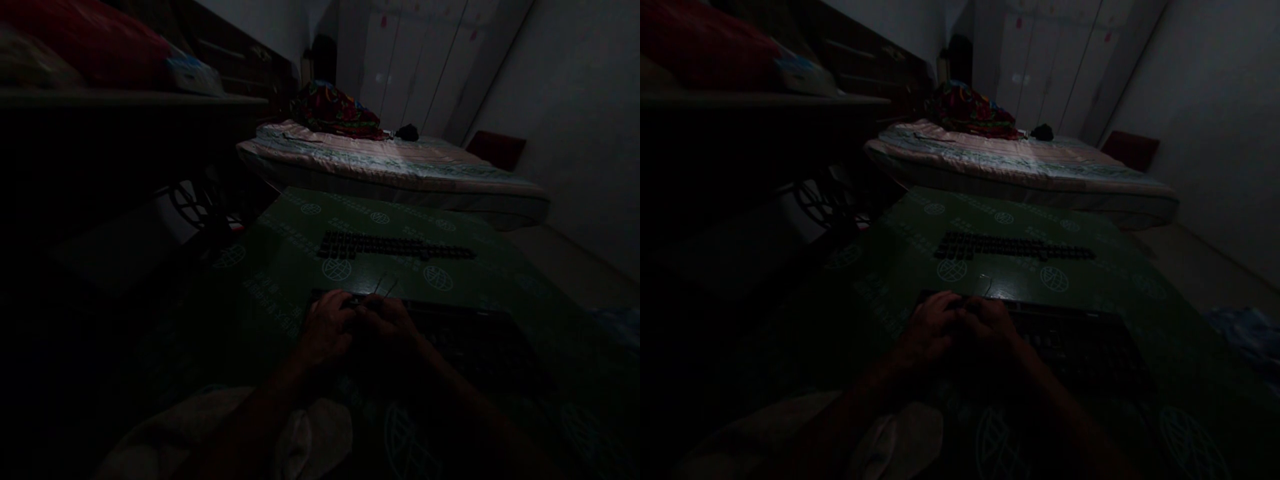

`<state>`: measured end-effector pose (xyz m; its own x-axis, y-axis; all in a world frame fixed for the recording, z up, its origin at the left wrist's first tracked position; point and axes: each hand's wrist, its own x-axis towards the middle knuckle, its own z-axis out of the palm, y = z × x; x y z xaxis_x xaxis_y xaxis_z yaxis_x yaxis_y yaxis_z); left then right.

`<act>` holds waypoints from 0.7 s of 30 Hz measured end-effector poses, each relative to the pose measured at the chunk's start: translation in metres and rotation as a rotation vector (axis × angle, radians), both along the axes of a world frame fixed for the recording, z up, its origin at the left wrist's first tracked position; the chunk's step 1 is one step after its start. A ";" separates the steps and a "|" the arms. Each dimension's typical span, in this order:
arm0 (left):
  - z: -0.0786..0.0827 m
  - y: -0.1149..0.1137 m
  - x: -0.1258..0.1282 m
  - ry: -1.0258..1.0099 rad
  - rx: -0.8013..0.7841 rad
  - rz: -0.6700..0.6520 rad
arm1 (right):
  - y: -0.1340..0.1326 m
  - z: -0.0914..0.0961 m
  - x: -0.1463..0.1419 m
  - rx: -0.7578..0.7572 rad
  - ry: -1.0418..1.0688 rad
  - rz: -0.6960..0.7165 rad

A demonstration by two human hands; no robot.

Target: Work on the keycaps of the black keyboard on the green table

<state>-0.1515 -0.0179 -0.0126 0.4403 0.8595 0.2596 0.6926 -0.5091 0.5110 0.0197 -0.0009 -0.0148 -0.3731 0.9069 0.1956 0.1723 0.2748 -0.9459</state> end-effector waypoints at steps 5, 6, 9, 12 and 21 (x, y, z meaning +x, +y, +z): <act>0.008 -0.001 0.004 -0.026 -0.044 0.056 | 0.002 -0.004 0.000 -0.084 0.109 -0.084; 0.009 -0.001 0.004 -0.037 -0.042 0.059 | 0.002 -0.004 -0.001 -0.093 0.121 -0.079; 0.011 -0.002 0.005 -0.109 -0.013 0.057 | 0.001 -0.002 -0.002 -0.075 0.119 -0.100; 0.016 -0.006 0.005 -0.197 -0.027 0.055 | 0.000 0.003 -0.001 0.004 0.056 -0.093; 0.029 -0.013 0.004 -0.650 -0.342 0.205 | -0.005 0.032 0.000 0.419 -0.251 -0.067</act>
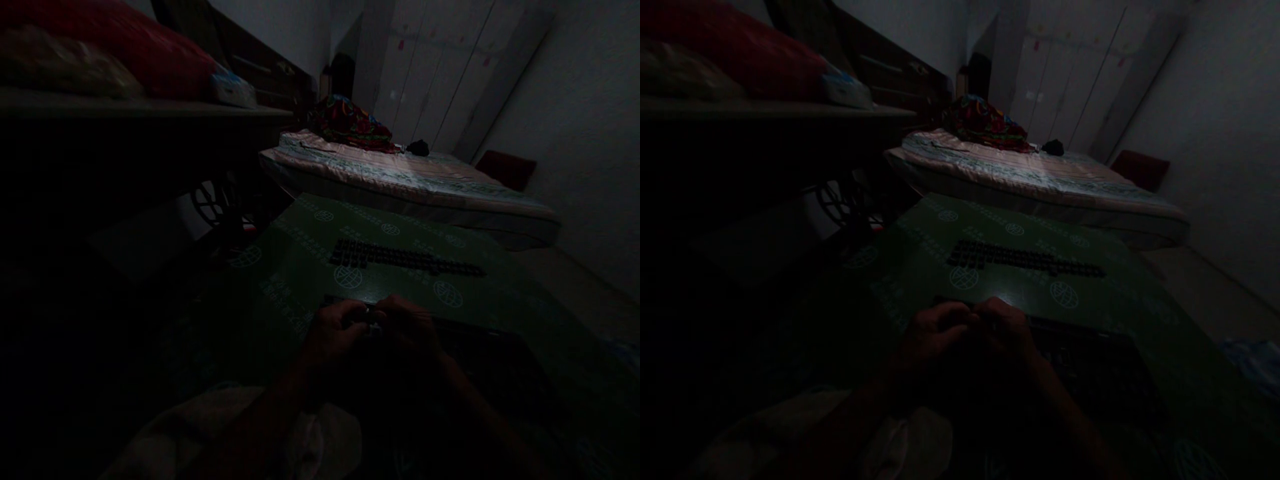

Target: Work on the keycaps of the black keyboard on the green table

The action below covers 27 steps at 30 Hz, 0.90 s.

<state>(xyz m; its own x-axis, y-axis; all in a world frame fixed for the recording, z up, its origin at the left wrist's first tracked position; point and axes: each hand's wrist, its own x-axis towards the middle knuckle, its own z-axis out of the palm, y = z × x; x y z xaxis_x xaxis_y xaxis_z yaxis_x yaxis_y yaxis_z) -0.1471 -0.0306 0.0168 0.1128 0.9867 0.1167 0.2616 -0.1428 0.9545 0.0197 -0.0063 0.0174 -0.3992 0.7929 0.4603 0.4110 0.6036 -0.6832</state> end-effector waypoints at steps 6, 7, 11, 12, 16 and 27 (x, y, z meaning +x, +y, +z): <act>0.009 0.001 -0.009 -0.287 -0.196 0.114 | 0.013 0.005 -0.001 0.069 -0.235 0.037; 0.009 0.002 -0.012 -0.338 -0.220 0.120 | 0.015 0.004 -0.002 0.047 -0.267 0.084; 0.004 0.005 -0.018 -0.536 -0.288 0.104 | 0.022 -0.001 -0.007 0.009 -0.243 0.208; 0.002 0.006 -0.019 -0.568 -0.306 0.098 | 0.023 0.000 -0.008 -0.002 -0.237 0.215; -0.003 0.008 -0.021 -0.614 -0.354 0.103 | 0.025 0.009 -0.012 -0.041 -0.286 0.243; 0.002 0.009 -0.022 -0.545 -0.323 0.178 | 0.064 0.012 -0.013 -0.137 -0.347 0.074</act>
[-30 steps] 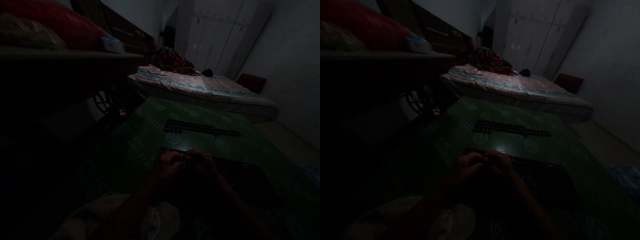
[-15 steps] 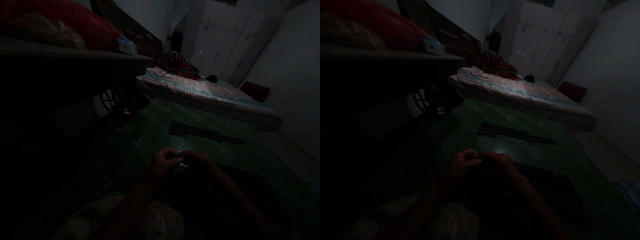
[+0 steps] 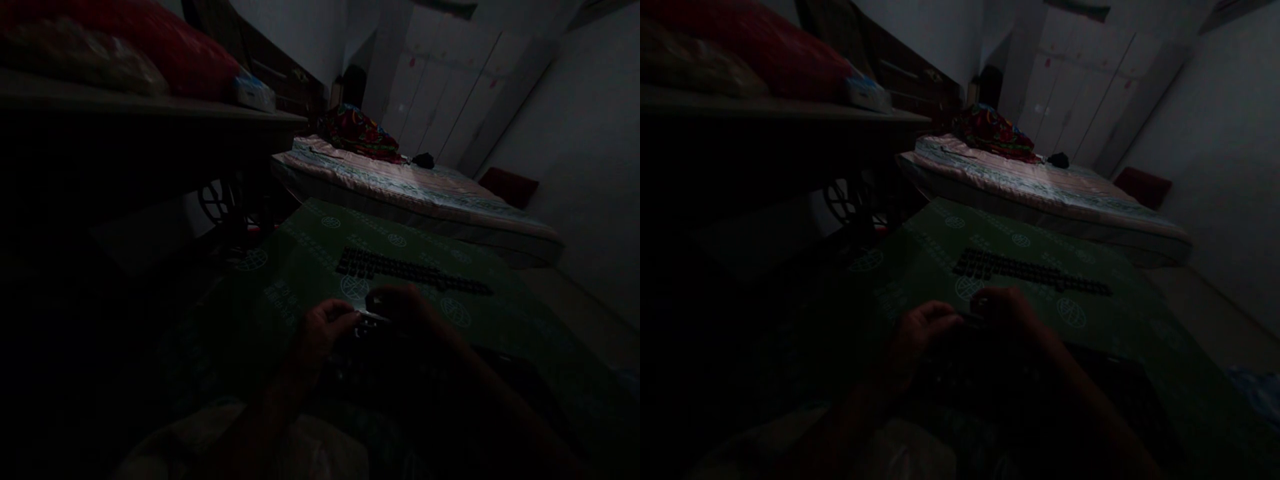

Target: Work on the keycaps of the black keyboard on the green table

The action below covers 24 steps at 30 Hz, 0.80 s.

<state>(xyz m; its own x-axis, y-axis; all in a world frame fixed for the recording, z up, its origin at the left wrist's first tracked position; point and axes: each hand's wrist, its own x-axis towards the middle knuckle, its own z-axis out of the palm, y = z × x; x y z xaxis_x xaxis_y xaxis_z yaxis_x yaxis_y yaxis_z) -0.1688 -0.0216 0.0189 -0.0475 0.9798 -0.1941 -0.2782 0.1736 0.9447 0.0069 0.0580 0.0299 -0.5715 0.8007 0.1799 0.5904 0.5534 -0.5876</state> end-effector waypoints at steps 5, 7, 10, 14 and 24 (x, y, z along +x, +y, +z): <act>0.003 0.000 -0.001 0.111 -0.002 0.027 | 0.063 -0.025 0.015 0.037 -0.162 -0.314; 0.004 0.000 -0.001 0.174 -0.003 0.022 | 0.078 -0.035 0.018 0.024 -0.181 -0.334; 0.004 -0.001 0.001 0.232 0.007 0.009 | 0.086 -0.044 0.020 0.004 -0.197 -0.346; 0.005 -0.001 0.003 0.258 0.017 0.003 | 0.089 -0.048 0.018 -0.014 -0.209 -0.365; 0.006 0.000 0.003 0.286 0.021 -0.012 | 0.100 -0.052 0.017 -0.023 -0.258 -0.379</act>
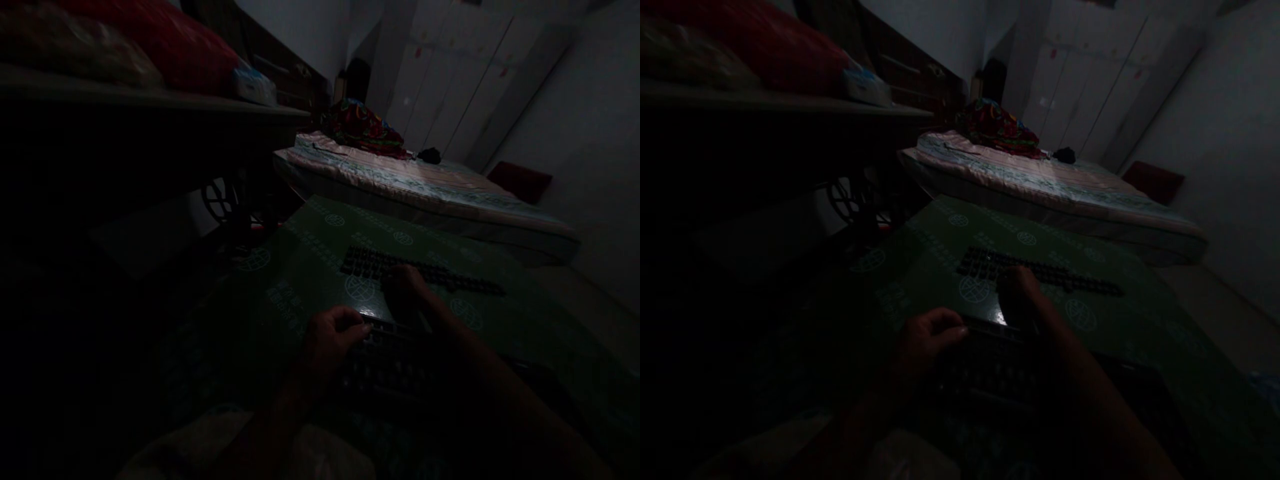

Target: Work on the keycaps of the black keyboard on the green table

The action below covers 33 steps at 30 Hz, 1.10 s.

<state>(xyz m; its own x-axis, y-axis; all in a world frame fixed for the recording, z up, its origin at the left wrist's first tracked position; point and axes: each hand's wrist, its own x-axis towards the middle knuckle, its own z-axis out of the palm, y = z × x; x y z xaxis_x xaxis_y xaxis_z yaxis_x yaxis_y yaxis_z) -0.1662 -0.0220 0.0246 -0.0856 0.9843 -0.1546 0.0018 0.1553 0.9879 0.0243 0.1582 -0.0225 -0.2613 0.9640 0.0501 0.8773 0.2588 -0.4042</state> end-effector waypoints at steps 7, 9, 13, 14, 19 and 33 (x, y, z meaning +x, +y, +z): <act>0.003 -0.001 0.000 0.029 -0.007 -0.010 | 0.004 -0.003 0.001 0.005 -0.010 0.002; 0.003 -0.001 0.000 0.031 -0.006 -0.011 | 0.005 -0.004 0.002 0.005 -0.009 0.005; 0.002 0.000 0.000 0.027 -0.010 -0.001 | 0.002 -0.002 0.002 0.007 0.011 0.014; 0.002 0.000 0.000 0.030 -0.008 0.003 | 0.001 -0.001 0.001 0.010 0.019 0.015; 0.004 -0.001 0.000 0.049 -0.009 0.010 | -0.006 0.005 -0.002 0.038 0.075 0.009; 0.002 -0.008 0.009 0.239 0.167 -0.111 | -0.120 0.061 0.037 0.175 0.571 -0.077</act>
<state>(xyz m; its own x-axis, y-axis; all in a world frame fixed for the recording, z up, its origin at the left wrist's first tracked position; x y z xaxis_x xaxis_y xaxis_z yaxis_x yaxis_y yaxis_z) -0.1568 -0.0297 0.0262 0.0094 0.9997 0.0221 0.2451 -0.0238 0.9692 0.0617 0.0382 0.0380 -0.0763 0.9439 0.3212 0.5528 0.3082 -0.7742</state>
